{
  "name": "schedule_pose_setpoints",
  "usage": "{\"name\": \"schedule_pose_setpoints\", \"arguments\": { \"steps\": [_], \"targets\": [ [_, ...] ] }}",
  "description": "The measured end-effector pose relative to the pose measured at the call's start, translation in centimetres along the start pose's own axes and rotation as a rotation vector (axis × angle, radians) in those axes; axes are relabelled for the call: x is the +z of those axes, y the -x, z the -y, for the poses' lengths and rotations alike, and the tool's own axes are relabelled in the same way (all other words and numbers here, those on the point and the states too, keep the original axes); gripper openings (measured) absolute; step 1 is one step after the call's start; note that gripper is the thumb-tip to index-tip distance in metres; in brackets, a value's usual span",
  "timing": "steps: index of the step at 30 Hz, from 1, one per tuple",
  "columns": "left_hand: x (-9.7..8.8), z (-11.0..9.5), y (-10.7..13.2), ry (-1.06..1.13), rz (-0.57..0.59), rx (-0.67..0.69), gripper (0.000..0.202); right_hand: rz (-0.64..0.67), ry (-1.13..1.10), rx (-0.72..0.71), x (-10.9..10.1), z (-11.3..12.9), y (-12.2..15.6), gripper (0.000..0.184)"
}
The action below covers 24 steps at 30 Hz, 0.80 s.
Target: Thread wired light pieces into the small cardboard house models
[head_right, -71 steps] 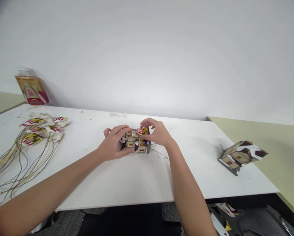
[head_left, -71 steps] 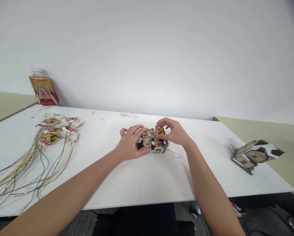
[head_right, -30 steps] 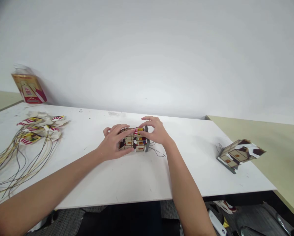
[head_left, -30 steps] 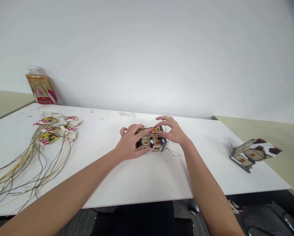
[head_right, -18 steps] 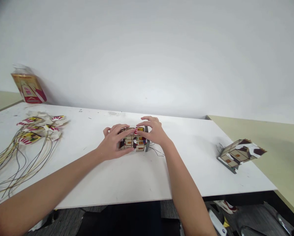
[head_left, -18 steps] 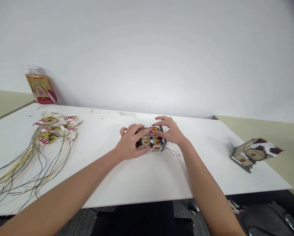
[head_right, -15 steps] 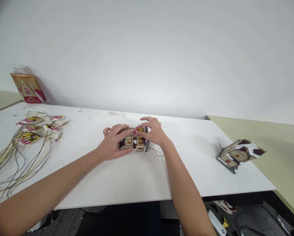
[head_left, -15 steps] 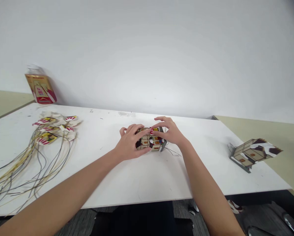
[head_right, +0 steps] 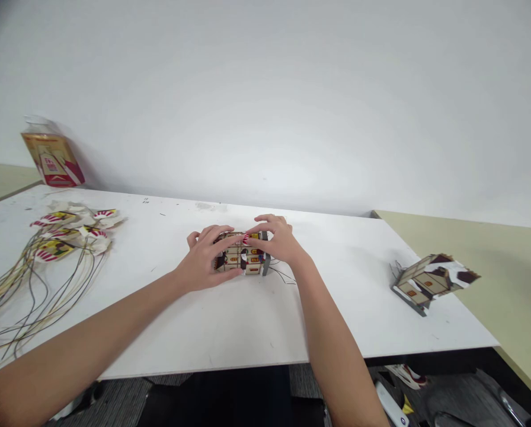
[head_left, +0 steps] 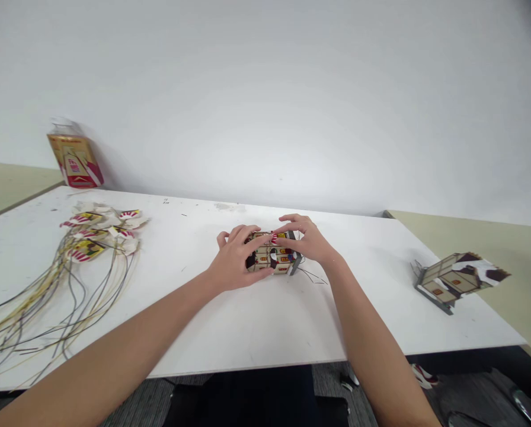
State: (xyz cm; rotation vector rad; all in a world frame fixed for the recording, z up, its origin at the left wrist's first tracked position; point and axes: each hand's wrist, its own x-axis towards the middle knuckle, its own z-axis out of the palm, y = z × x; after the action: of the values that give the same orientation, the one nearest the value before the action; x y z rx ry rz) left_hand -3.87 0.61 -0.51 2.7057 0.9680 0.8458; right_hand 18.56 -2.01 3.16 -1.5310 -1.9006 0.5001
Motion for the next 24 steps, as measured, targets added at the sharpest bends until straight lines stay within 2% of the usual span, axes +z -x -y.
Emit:
{"name": "schedule_pose_setpoints", "arguments": {
  "steps": [24],
  "targets": [
    [-0.29,-0.33,-0.39,-0.018,-0.010,-0.028,0.060,0.042,0.065,-0.004,-0.20,0.43,-0.45,0.018]
  ]
}}
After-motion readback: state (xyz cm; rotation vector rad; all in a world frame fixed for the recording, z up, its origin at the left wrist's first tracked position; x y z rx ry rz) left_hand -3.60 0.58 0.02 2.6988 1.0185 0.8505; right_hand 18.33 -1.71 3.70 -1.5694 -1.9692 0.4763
